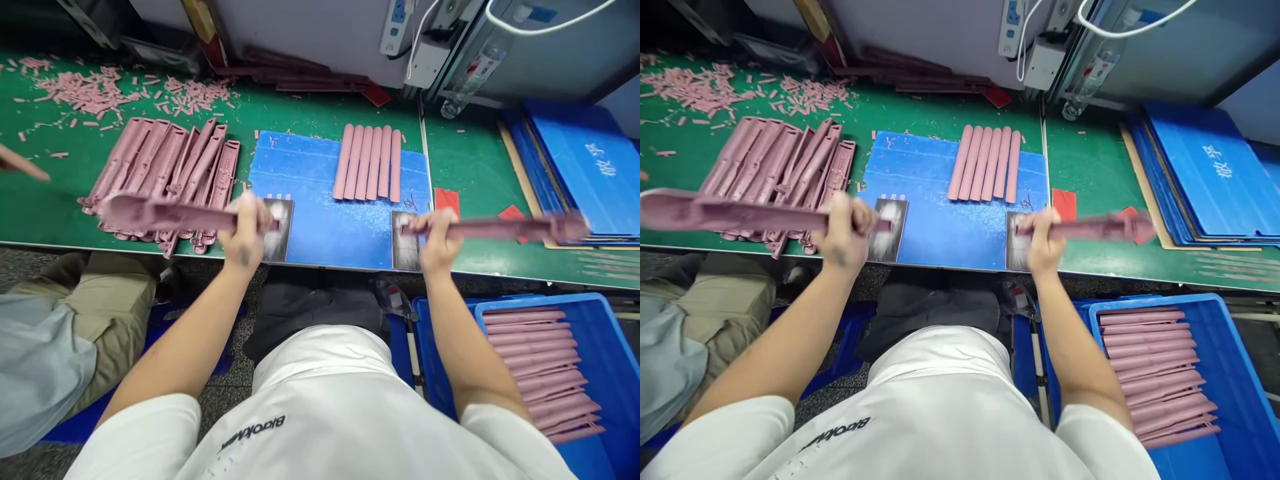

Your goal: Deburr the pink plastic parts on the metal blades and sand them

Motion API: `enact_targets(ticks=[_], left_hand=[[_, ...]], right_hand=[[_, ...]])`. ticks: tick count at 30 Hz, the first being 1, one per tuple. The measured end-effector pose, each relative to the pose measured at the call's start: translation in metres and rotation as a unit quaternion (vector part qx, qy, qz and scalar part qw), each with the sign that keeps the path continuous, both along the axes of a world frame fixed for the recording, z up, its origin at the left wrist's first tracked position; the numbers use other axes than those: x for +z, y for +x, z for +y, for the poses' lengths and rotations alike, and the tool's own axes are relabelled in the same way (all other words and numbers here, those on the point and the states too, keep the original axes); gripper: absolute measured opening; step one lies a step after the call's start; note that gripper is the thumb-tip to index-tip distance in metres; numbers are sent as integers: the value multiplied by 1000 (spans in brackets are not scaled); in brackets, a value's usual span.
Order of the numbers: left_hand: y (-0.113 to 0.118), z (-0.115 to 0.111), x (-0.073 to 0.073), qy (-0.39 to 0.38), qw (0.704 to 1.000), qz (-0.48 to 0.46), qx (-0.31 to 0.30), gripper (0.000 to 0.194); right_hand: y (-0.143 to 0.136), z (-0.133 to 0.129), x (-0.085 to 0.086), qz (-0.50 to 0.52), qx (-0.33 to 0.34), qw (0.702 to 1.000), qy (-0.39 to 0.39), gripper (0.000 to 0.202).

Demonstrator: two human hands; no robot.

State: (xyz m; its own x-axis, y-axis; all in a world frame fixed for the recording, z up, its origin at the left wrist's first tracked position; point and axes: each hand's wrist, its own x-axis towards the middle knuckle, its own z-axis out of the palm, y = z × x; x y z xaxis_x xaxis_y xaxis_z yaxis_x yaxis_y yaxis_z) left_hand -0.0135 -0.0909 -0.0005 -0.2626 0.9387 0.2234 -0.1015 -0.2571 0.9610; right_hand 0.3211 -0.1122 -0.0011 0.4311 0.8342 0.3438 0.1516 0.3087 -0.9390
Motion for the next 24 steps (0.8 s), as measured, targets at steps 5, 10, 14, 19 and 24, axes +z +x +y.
enact_targets(ticks=[5,10,14,19,24], left_hand=[[-1,17,-4,-72,997,-15,-12,79],[8,40,-11,82,996,-17,13,78],[-12,-22,-10,74,997,-17,-28,75],[-32,15,15,169,946,273,-44,62],[-9,134,41,34,779,618,-100,57]], right_hand=[[13,-7,-12,-37,45,989,-138,74],[14,57,-17,-40,-15,999,3,75],[9,-3,-14,-39,17,999,14,71],[6,21,4,-177,99,978,51,52],[-49,170,24,-505,239,828,46,35]])
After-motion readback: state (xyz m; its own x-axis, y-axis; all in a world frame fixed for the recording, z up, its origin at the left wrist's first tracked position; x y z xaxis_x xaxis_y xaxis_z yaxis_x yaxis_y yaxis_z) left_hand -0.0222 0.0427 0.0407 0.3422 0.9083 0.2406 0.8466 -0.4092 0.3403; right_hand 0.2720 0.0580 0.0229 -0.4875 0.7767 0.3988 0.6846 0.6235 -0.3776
